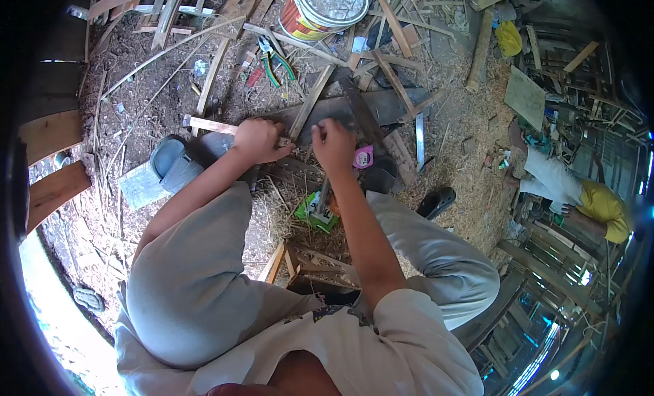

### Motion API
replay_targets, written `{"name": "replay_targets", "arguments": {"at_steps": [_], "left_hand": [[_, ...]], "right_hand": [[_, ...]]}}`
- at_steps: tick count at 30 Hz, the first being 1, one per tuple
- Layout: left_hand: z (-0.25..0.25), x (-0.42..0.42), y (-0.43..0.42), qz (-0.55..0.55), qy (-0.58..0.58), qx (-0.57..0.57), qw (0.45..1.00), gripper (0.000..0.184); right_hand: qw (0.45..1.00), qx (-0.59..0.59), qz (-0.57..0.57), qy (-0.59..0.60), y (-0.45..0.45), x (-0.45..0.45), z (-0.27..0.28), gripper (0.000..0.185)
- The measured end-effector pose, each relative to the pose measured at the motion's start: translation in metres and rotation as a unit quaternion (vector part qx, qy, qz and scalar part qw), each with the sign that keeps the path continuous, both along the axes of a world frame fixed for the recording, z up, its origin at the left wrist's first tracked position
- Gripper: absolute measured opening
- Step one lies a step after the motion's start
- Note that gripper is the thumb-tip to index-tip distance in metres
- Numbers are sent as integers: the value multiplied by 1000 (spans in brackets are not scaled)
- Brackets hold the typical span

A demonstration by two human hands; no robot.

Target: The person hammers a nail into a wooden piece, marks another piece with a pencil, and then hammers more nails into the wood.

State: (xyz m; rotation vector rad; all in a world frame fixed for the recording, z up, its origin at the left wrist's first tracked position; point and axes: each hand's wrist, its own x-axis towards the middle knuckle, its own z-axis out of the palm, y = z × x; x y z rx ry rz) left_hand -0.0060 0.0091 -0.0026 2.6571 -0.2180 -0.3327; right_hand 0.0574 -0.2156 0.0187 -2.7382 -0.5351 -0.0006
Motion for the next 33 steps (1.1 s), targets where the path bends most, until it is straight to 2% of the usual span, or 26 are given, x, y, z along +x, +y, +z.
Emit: {"name": "replay_targets", "arguments": {"at_steps": [2, 3, 5, 6, 8, 9, 11, 12, 13, 14, 15, 17, 20, 23, 28, 30, 33], "left_hand": [[-1, -1, 1, -1, -2, -3, 1000, 61], [-1, -1, 1, -4, -7, -6, 1000, 62], [-2, -2, 2, -7, -13, -13, 1000, 61], [-2, -2, 3, -7, -20, -19, 1000, 60], [-1, -3, 6, -14, -28, -28, 999, 59], [0, -3, 8, -19, -35, -37, 999, 57], [-1, -4, 13, -37, -34, -38, 998, 55], [-1, -5, 14, -56, -34, -37, 997, 53], [-3, -5, 15, -56, -34, -36, 997, 53], [-5, -7, 16, -58, -44, -42, 996, 51], [-4, -9, 17, -60, -54, -48, 996, 50], [-3, -11, 19, -64, -51, -53, 995, 47], [-8, -9, 20, -65, -72, -65, 993, 42], [-8, -9, 23, -59, -88, -80, 991, 38], [-11, -11, 25, -63, -105, -100, 987, 36], [-14, -12, 24, -75, -125, -98, 985, 47], [-15, -12, 23, -66, -148, -115, 980, 52]], "right_hand": [[970, -51, 1, 240, 11, 14, 4, 31], [969, -51, 0, 241, 16, 20, -2, 31], [944, 50, -41, 323, 26, 33, -20, 38], [944, 51, -42, 323, 25, 41, -36, 38], [893, 118, -6, 433, 20, 51, -67, 41], [893, 118, -6, 433, 24, 52, -62, 41], [856, 190, -29, 479, 27, 51, -53, 43], [856, 190, -31, 481, 27, 47, -45, 43], [941, 72, 26, 328, 28, 41, -36, 43], [982, -49, 83, 161, 32, 39, -28, 44], [982, -48, 85, 164, 35, 39, -26, 44], [943, -26, -29, 332, 39, 37, -23, 45], [920, -1, -17, 391, 31, 47, -47, 44], [903, 66, 2, 424, 34, 47, -39, 38], [893, 66, 33, 444, 42, 45, -45, 33], [888, 88, 34, 451, 44, 42, -47, 32], [877, 123, 21, 465, 45, 43, -47, 32]]}}
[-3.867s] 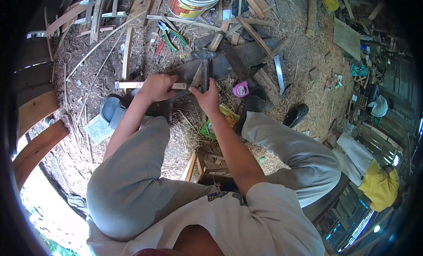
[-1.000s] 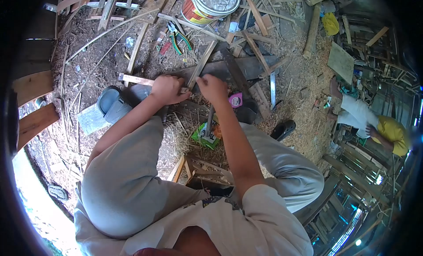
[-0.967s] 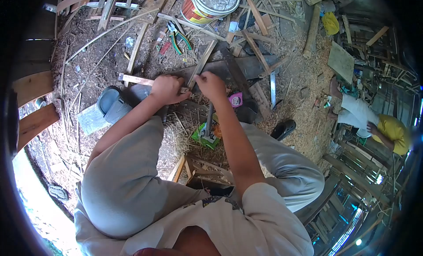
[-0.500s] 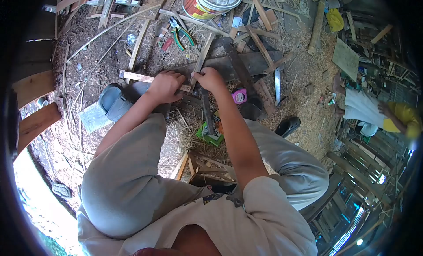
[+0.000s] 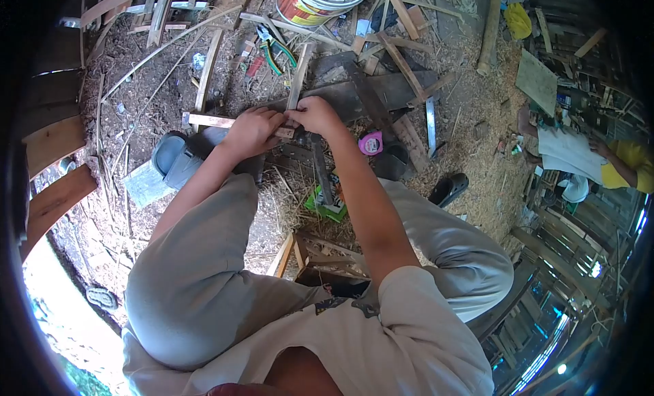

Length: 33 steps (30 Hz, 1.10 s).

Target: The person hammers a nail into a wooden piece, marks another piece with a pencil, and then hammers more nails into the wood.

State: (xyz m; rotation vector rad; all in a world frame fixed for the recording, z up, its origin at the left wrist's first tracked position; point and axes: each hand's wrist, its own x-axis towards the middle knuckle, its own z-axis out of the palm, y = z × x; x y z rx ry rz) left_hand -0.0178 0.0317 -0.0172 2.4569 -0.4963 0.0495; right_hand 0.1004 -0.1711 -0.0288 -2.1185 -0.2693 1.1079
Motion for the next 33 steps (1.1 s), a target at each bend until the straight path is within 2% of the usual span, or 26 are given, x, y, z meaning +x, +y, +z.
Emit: {"name": "replay_targets", "arguments": {"at_steps": [6, 8, 9, 11, 15, 20, 25, 28, 32, 33], "left_hand": [[10, 4, 3, -12, 38, 13, 999, 55], [11, 6, 4, -17, 49, 10, 999, 55], [11, 7, 5, -21, 60, 8, 998, 55], [9, 8, 4, -21, 49, 13, 999, 50], [13, 5, 2, -13, 25, 10, 1000, 35], [17, 6, 2, -24, 56, 26, 998, 30], [17, 9, 2, -4, 78, 11, 997, 28], [22, 9, 0, 3, 124, 28, 992, 28], [20, 8, -2, 7, 126, 42, 991, 27], [19, 8, -3, 2, 89, 28, 996, 27]], "right_hand": [[999, -26, -23, 12, -3, -7, 3, 29], [993, 26, -46, -104, -9, -18, 0, 25], [993, 26, -47, -103, -12, -24, 1, 25], [960, 113, -180, -182, -18, -40, 4, 18], [926, 85, -266, -254, -37, -81, -3, 16], [938, 83, -238, -237, -48, -127, -20, 18], [941, 69, -252, -213, -27, -130, 13, 24], [943, 53, -211, -250, -21, -129, 19, 27], [943, 37, -186, -274, -16, -131, 13, 30], [940, 32, -179, -289, -14, -131, 13, 30]]}}
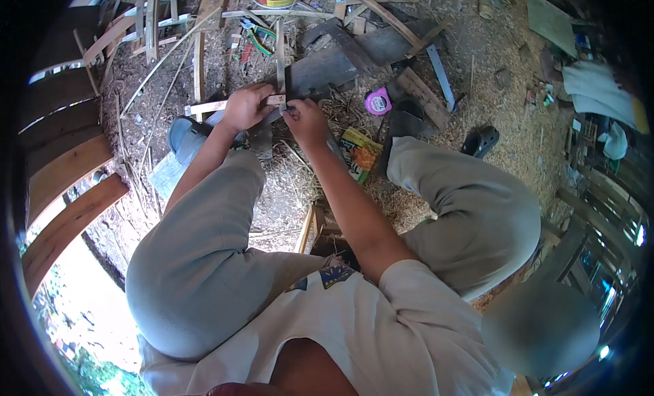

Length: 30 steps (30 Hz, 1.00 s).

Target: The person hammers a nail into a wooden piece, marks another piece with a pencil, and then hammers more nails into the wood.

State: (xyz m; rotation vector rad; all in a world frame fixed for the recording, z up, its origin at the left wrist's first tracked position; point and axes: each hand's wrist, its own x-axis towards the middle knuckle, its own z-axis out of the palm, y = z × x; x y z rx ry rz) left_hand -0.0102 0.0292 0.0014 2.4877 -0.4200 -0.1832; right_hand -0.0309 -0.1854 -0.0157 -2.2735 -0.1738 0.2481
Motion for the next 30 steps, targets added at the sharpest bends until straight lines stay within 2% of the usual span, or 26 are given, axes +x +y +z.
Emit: {"name": "replay_targets", "arguments": {"at_steps": [1, 4, 6, 9, 18, 22, 30], "left_hand": [[-2, -1, 1, -3, -37, -13, 999, 27], [-2, -1, 3, 6, -17, -8, 1000, 31], [-1, 0, 3, 14, -17, -5, 1000, 29], [-3, 1, 4, 19, 27, 7, 999, 33], [1, 6, 6, -14, 44, -3, 999, 42], [0, 5, 3, -3, 21, 2, 1000, 34], [0, 7, 4, 2, 40, -9, 999, 47]], "right_hand": [[1000, 5, 9, 3, 2, -1, 0, 30], [999, 38, -18, 16, 10, -10, -5, 31], [997, 44, -63, -23, 15, -16, -12, 32], [995, 36, -61, -73, 18, -18, -22, 31], [994, 38, -59, -89, 16, -22, -29, 37], [994, 27, -50, -89, 17, -19, -31, 36], [991, 46, -48, -120, 16, -19, -34, 36]]}}
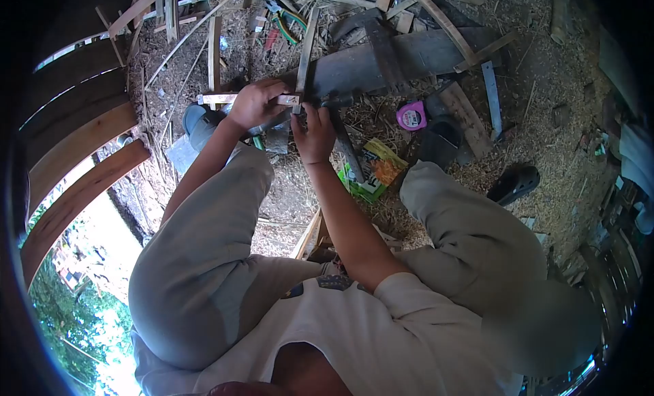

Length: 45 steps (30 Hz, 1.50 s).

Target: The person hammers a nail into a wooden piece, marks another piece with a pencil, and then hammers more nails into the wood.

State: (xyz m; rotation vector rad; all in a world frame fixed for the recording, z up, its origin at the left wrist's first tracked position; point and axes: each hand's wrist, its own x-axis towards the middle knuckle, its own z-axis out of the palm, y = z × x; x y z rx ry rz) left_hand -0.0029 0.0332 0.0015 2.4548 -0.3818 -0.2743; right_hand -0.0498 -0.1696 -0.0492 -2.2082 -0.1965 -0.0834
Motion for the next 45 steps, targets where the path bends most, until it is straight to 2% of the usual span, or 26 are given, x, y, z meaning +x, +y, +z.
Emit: {"name": "replay_targets", "arguments": {"at_steps": [13, 15, 18, 20, 21, 23, 24, 26, 27, 29, 30, 31, 33, 34, 35, 36, 37, 39, 41, 42, 44, 45], "left_hand": [[6, 3, -4, 11, 2, -12, 1000, 36], [11, 3, -4, 20, 61, 4, 998, 38], [11, 3, -2, 19, 21, -12, 1000, 37], [18, 7, 5, 29, 16, -9, 999, 36], [24, 8, 8, 42, 17, -3, 999, 35], [34, 4, 12, 60, 6, -1, 998, 33], [26, -1, 15, 59, -34, -3, 998, 33], [30, -6, 16, 37, -81, -15, 996, 35], [29, -9, 17, 33, -94, -18, 995, 35], [20, -15, 18, 30, -135, -11, 990, 36], [23, -17, 18, 47, -66, -31, 996, 40], [16, -19, 24, 40, -79, -37, 995, 40], [0, -17, 37, -56, -46, -25, 997, 49], [11, -18, 33, -67, -46, 8, 997, 51], [22, -19, 29, -73, -60, 8, 995, 51], [42, -18, 23, -37, 37, -44, 998, 51], [66, -17, 18, -1, 135, -95, 986, 51], [112, -6, 18, -21, 132, -101, 986, 54], [154, 5, 22, -34, 168, -196, 965, 58], [193, 2, 19, -18, 204, -275, 939, 63], [237, 16, 25, 9, 202, -320, 926, 66], [259, 18, 24, 23, 204, -352, 913, 66]], "right_hand": [[998, 41, -47, 31, 10, 2, 11, 32], [997, 45, -54, 33, 12, 3, 12, 31], [997, 33, -65, 27, 14, 5, 17, 28], [988, 65, -87, 113, 15, 5, 24, 25], [989, 64, -87, 104, 15, 4, 24, 25], [977, 145, -130, 88, 19, 8, 25, 24], [978, 149, -128, 75, 19, 9, 12, 24], [930, 270, -156, 192, 12, 13, -19, 22], [933, 271, -156, 178, 5, 19, -2, 22], [901, 326, -139, 249, -14, 29, 49, 23], [893, 345, -149, 247, -18, 30, 63, 24], [897, 345, -152, 232, -26, 32, 67, 24], [851, 441, -144, 245, -40, 38, 72, 22], [854, 444, -144, 229, -47, 40, 82, 22], [830, 483, -114, 255, -53, 40, 92, 20], [802, 521, -81, 281, -58, 40, 104, 18], [804, 526, -79, 266, -60, 40, 118, 18], [777, 544, -59, 311, -60, 38, 147, 24], [761, 579, -28, 291, -59, 34, 169, 23], [742, 600, 20, 299, -58, 35, 176, 23], [695, 637, 108, 316, -53, 35, 194, 23], [691, 643, 117, 310, -47, 35, 206, 23]]}}
